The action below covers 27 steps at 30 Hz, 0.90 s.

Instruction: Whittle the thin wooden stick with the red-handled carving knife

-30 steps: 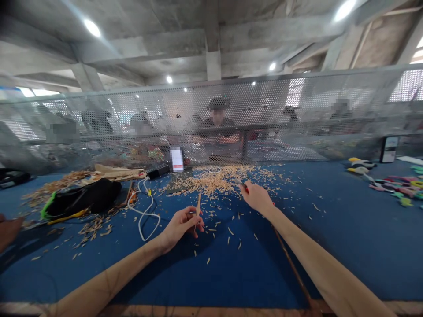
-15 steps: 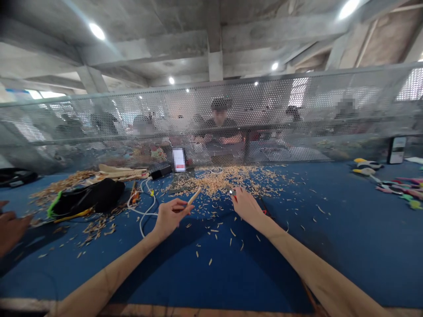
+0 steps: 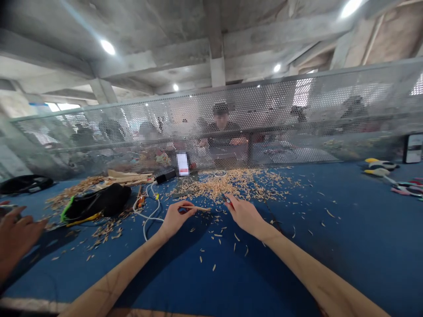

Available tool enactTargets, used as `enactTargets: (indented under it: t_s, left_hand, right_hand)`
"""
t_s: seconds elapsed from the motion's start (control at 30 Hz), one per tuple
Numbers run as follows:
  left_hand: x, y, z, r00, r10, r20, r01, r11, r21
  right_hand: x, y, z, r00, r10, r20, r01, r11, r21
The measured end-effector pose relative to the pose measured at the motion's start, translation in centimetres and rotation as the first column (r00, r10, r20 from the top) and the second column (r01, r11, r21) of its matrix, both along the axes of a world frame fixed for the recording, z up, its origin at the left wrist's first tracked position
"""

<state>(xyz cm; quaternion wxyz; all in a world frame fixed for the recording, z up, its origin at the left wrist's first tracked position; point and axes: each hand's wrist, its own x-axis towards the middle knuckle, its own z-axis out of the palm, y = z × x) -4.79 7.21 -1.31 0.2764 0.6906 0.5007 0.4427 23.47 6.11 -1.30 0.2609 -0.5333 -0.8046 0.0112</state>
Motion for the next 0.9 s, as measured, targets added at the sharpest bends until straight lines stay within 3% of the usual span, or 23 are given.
enactTargets:
  t_s: [0.1,0.3,0.43,0.53,0.67,0.77,0.9]
  left_hand:
    - [0.1,0.5,-0.1,0.972,-0.001,0.236,0.013,0.999,-0.048]
    - [0.6,0.0,0.7,0.809,-0.049,0.586,0.157,0.978,-0.135]
    - [1.1,-0.8,1.4,0.801,-0.018,0.599,0.205,0.947,-0.247]
    - [1.2,-0.7,1.1,0.769,0.010,0.639,0.189,0.952,-0.242]
    - [1.1,-0.3,0.7,0.698,0.084,0.711,0.127,0.963,-0.239]
    - [1.1,-0.3,0.5,0.715,0.091,0.693,0.107,0.966,-0.237]
    - [1.6,-0.6,0.2,0.772,0.039,0.635,0.081,0.984,-0.159]
  right_hand:
    - [0.0,-0.2,0.2,1.000,0.023,-0.015,-0.024,0.999,-0.029]
    - [0.0,-0.2,0.0,0.998,0.053,-0.045,-0.054,0.998,-0.012]
    - [0.0,0.1,-0.5,0.998,0.042,-0.046,-0.042,0.999,0.002]
    - [-0.1,0.1,-0.7,0.998,0.049,-0.048,-0.048,0.999,0.010]
    - [-0.6,0.0,-0.5,0.996,-0.083,-0.038,0.078,0.990,-0.113]
    - [-0.9,-0.1,-0.2,0.985,-0.165,-0.042,0.154,0.967,-0.203]
    - [-0.9,-0.3,0.2,0.985,-0.164,-0.056,0.149,0.967,-0.208]
